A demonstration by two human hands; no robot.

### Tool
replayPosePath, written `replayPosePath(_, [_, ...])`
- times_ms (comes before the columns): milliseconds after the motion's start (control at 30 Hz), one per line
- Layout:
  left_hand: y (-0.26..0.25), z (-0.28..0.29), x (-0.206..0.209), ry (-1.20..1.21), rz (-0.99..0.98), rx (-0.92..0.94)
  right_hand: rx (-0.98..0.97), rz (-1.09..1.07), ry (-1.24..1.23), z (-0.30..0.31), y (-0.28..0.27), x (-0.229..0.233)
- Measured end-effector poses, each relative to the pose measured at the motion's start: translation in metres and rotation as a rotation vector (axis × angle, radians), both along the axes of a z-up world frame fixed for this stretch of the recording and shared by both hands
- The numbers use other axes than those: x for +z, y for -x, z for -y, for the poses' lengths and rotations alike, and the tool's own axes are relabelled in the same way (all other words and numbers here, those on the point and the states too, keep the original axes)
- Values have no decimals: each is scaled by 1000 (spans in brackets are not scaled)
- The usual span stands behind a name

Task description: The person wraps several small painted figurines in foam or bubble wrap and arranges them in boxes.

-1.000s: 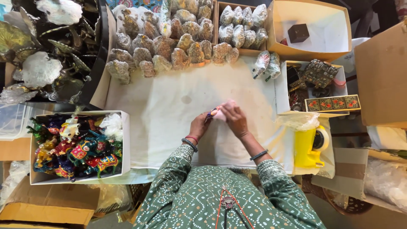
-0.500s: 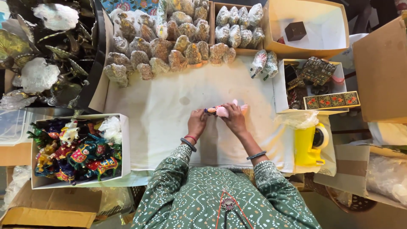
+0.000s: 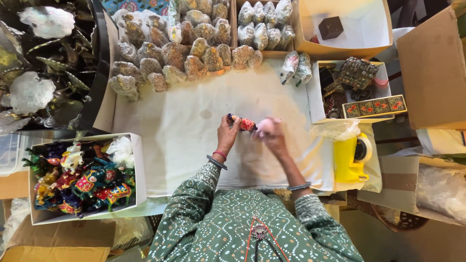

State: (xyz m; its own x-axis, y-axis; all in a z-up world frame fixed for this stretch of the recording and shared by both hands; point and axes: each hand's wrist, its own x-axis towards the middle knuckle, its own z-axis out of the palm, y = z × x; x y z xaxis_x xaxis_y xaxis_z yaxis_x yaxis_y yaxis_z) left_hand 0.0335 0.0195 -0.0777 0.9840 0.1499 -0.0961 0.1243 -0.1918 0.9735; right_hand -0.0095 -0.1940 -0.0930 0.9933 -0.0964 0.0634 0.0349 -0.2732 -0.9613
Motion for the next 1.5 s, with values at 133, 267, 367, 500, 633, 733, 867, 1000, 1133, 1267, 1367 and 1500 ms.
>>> replayPosePath(133, [-2, -2, -1, 31, -18, -48, -128, -139, -277, 88, 6, -23])
replayPosePath(267, [3, -4, 2, -64, 13, -74, -330, -328, -198, 133, 38, 4])
replayPosePath(367, [3, -4, 4, -75, 19, -101, -471, -403, -74, 160, 67, 7])
replayPosePath(500, [3, -3, 3, -51, 4, -103, -594, -258, 256, 208, 101, -52])
replayPosePath(633, [2, -1, -4, -70, 7, -108, -615, -280, 552, 197, 99, -30])
replayPosePath(733, [2, -3, -6, -80, 15, -110, -652, -438, 510, 185, 94, -13])
replayPosePath(867, [2, -4, -1, -92, -3, -120, -823, -38, 696, 163, 86, -25])
replayPosePath(1000, [2, -2, -4, -79, -9, -116, -551, 258, 618, 76, 72, -23])
replayPosePath(1133, [1, -5, -7, -110, 16, -117, -67, 106, 293, 7, 76, 24])
replayPosePath(1267, [4, -8, 6, -114, -34, -136, -274, -44, 353, 24, 79, 39])
replayPosePath(1367, [3, -7, 6, -96, -42, -141, -689, -33, 696, 83, 80, -6])
replayPosePath(1500, [3, -4, 3, -82, -14, -124, -778, -420, 639, 123, 64, -27])
